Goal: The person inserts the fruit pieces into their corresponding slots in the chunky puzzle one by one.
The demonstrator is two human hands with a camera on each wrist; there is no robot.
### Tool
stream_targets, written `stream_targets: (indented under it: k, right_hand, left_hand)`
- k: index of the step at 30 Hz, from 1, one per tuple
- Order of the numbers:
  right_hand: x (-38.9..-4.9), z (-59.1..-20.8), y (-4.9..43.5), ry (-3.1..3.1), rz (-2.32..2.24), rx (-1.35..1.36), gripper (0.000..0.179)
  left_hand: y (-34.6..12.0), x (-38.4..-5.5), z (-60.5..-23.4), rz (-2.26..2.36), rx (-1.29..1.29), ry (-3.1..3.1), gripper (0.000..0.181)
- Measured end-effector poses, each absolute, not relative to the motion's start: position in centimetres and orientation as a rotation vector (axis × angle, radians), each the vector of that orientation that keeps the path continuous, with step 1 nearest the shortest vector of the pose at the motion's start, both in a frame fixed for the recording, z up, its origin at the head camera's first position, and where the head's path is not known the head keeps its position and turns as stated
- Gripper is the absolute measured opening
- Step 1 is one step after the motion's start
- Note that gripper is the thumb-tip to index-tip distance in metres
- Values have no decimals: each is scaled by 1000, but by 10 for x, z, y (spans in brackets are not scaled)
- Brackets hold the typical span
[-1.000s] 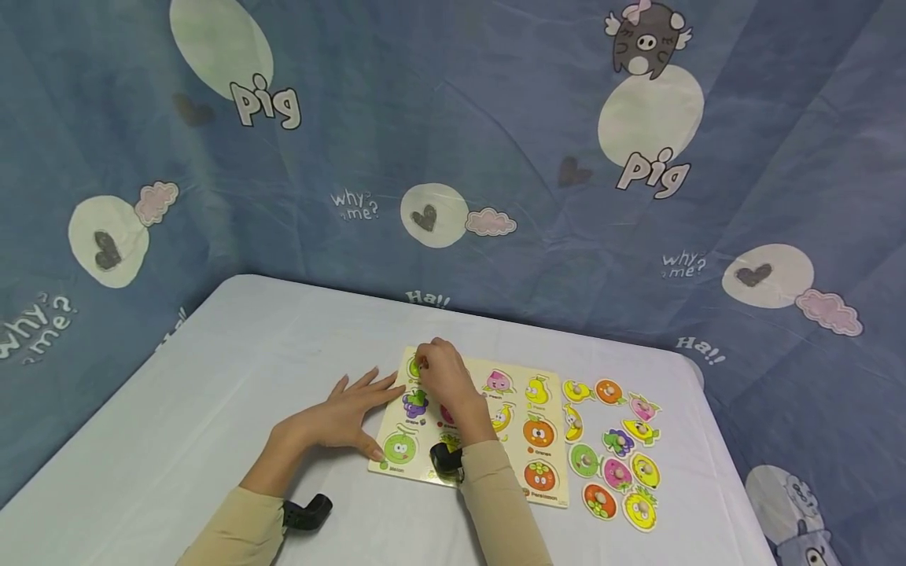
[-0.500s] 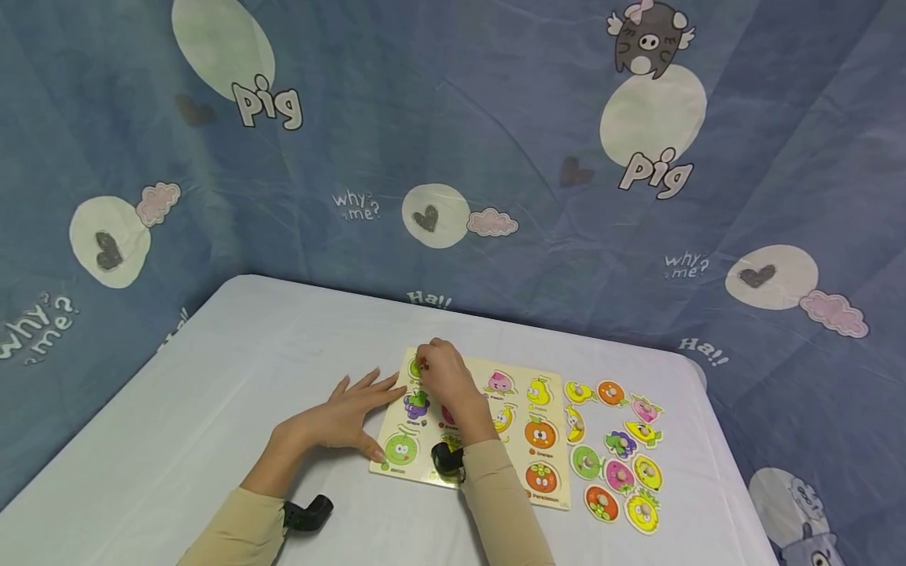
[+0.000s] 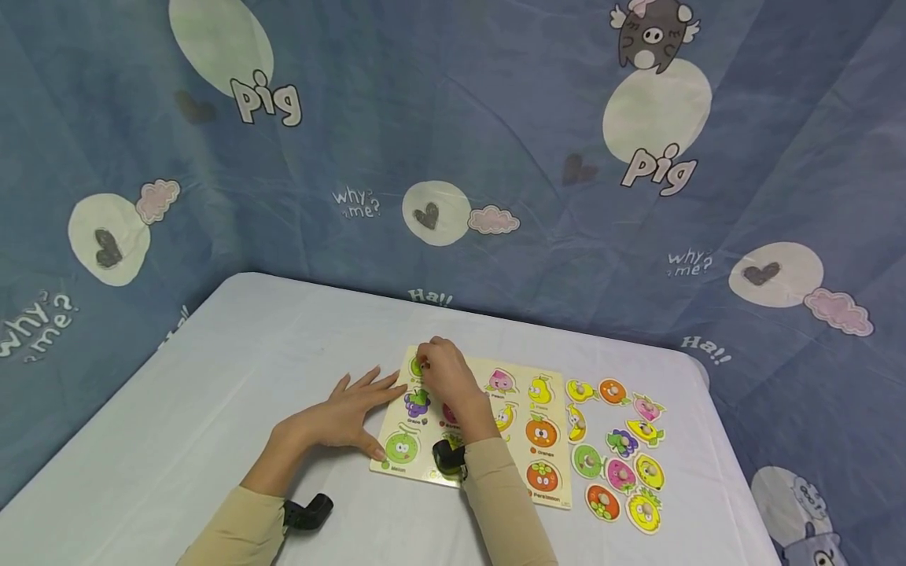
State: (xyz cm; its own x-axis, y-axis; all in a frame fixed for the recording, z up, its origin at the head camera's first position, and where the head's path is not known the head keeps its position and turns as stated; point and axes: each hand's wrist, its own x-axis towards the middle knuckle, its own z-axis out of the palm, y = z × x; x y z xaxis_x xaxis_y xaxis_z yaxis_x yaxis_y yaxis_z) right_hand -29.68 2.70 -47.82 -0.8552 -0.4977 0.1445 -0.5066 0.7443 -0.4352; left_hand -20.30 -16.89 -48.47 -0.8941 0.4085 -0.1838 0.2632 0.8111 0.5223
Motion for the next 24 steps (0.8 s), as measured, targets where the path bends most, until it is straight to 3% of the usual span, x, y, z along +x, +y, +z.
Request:
stream_targets:
  k: [24]
  right_hand:
    - [-286, -476, 40, -2923, 853, 770, 20]
  left_hand:
    - [-168, -205, -488, 701, 529, 2716, 113]
